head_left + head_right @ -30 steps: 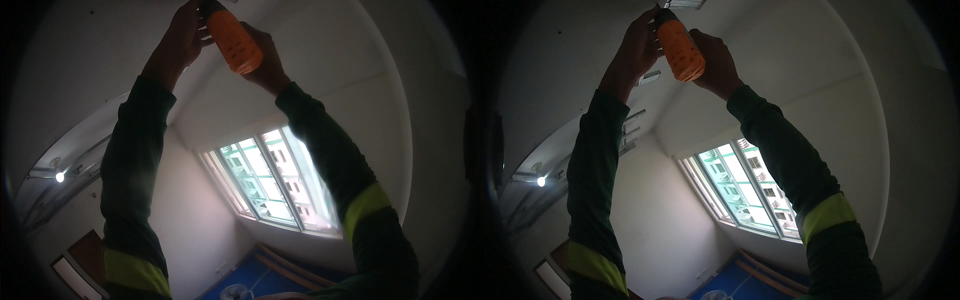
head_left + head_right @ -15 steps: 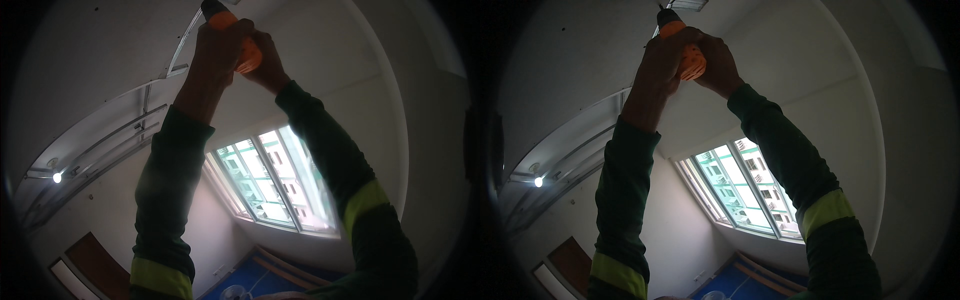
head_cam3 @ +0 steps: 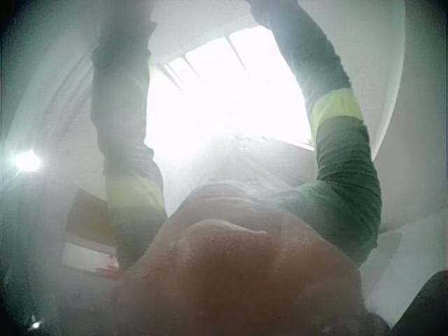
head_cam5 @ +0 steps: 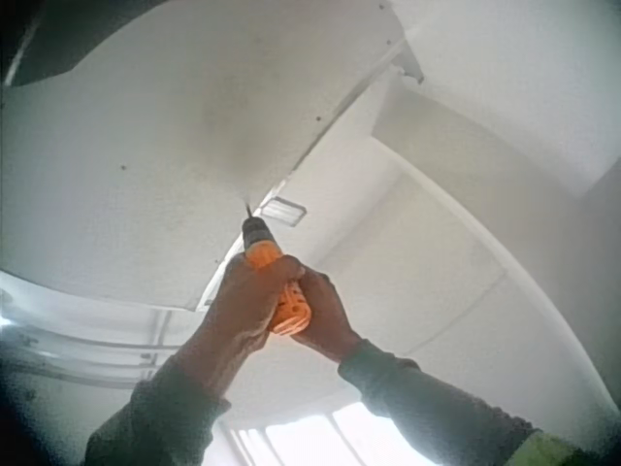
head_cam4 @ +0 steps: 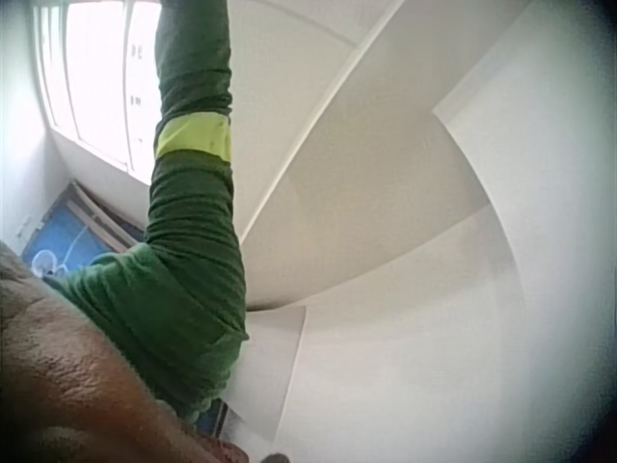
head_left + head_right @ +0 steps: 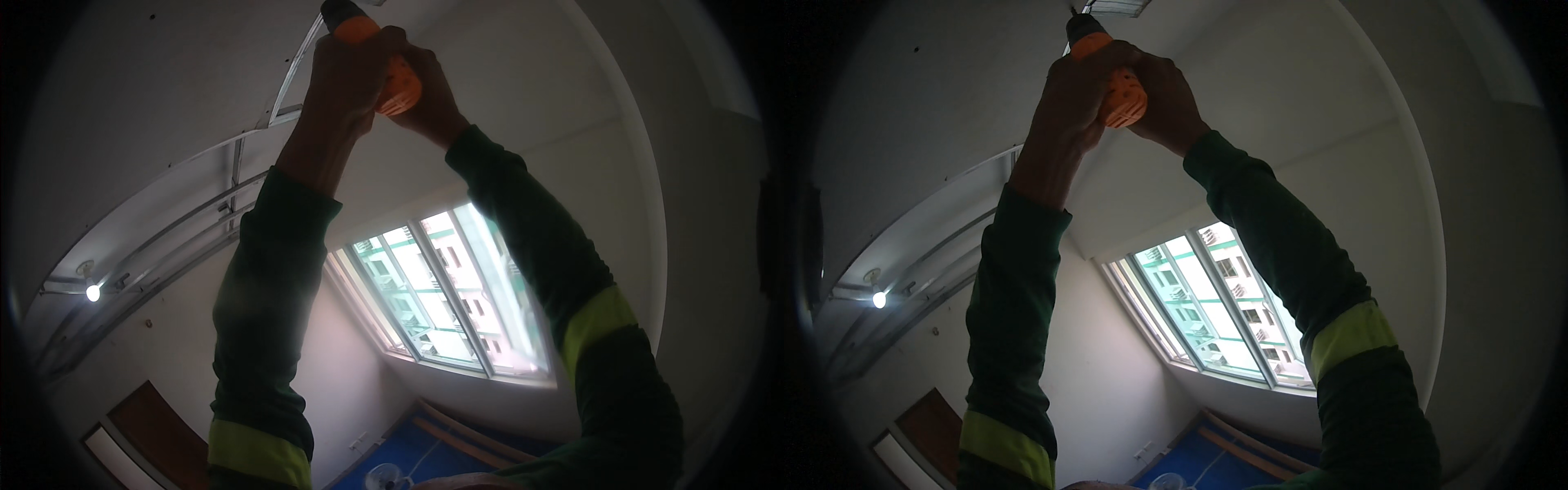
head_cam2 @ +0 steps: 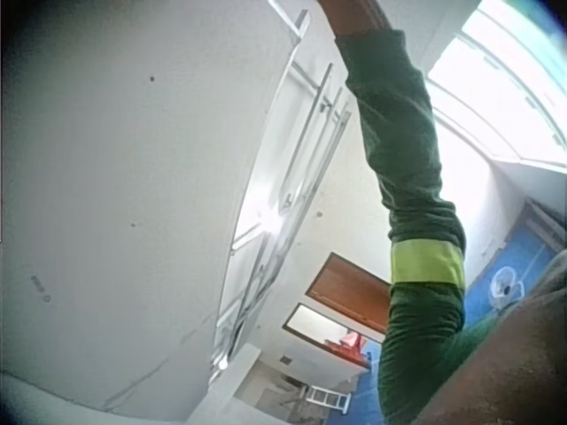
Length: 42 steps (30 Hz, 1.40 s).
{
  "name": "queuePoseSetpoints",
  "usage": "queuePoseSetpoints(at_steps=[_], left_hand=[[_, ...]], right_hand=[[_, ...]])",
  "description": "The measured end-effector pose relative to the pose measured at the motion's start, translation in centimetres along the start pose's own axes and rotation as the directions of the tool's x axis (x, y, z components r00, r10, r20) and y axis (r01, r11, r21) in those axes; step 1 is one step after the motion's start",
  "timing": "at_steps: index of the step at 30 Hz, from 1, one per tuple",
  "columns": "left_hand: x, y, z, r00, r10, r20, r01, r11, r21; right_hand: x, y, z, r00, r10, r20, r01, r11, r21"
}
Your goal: The person uses an orange cordless drill to fasten screws into ceiling-mounted metal tracks, then switches to a teal corded drill to continue securing the same tracks. They also use a manual pipe cutter to trim a metal conduit near the ceiling. The work occurs in a room with a blue floor and a large window.
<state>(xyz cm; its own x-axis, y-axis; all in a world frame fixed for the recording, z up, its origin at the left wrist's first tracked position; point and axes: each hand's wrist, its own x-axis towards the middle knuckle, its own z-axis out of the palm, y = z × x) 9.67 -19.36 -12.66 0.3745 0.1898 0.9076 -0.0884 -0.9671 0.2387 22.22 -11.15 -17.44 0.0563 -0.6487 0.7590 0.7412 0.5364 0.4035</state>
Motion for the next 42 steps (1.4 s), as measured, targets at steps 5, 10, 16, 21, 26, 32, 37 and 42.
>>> queuePoseSetpoints(at_steps=[5, 10, 16, 21, 26, 32, 37, 42], left_hand=[[0.2, 0.6, 0.1, 0.999, -0.032, -0.006, 0.032, 0.998, 0.061], [0.4, 0.1, -0.1, 0.999, -0.027, 0.035, 0.027, 1.0, 0.007], [0.1, 0.6, 0.4, 0.999, -0.035, 0.025, 0.035, 0.999, 0.021], [0.4, 0.5, 0.6, 1.0, -0.029, -0.002, 0.029, 1.0, -0.009], [0.1, 0.5, 0.5, 1.0, 0.006, 0.0, -0.006, 1.0, -0.017], [0.1, 0.5, 0.6, 1.0, 0.007, 0.026, -0.004, 0.995, -0.101], [-0.2, 1.6, 0.4, 1.0, -0.025, 0.011, 0.026, 0.999, -0.046], [1.0, 0.3, -0.6, 0.99, 0.009, 0.138, 0.012, 0.988, -0.156]], right_hand=[[0.1, 0.4, -0.2, 1.0, 0.009, 0.012, -0.009, 1.0, -0.007], [-0.5, 0.7, 0.0, 0.997, 0.047, 0.061, -0.047, 0.999, -0.009], [0.2, 0.2, -0.8, 0.998, 0.038, 0.058, -0.04, 0.999, 0.032], [0.7, -0.2, -1.5, 0.999, 0.021, 0.04, -0.021, 1.0, 0.004], [0.7, -0.2, -1.2, 0.999, 0.009, 0.034, -0.009, 1.0, -0.018], [0.8, -0.2, -1.3, 0.998, -0.002, 0.056, 0.004, 1.0, -0.029], [1.0, -0.2, -1.1, 0.997, -0.062, -0.044, 0.057, 0.994, -0.089], [2.0, 0.3, -1.1, 0.99, 0.025, 0.141, -0.029, 0.999, 0.026]])
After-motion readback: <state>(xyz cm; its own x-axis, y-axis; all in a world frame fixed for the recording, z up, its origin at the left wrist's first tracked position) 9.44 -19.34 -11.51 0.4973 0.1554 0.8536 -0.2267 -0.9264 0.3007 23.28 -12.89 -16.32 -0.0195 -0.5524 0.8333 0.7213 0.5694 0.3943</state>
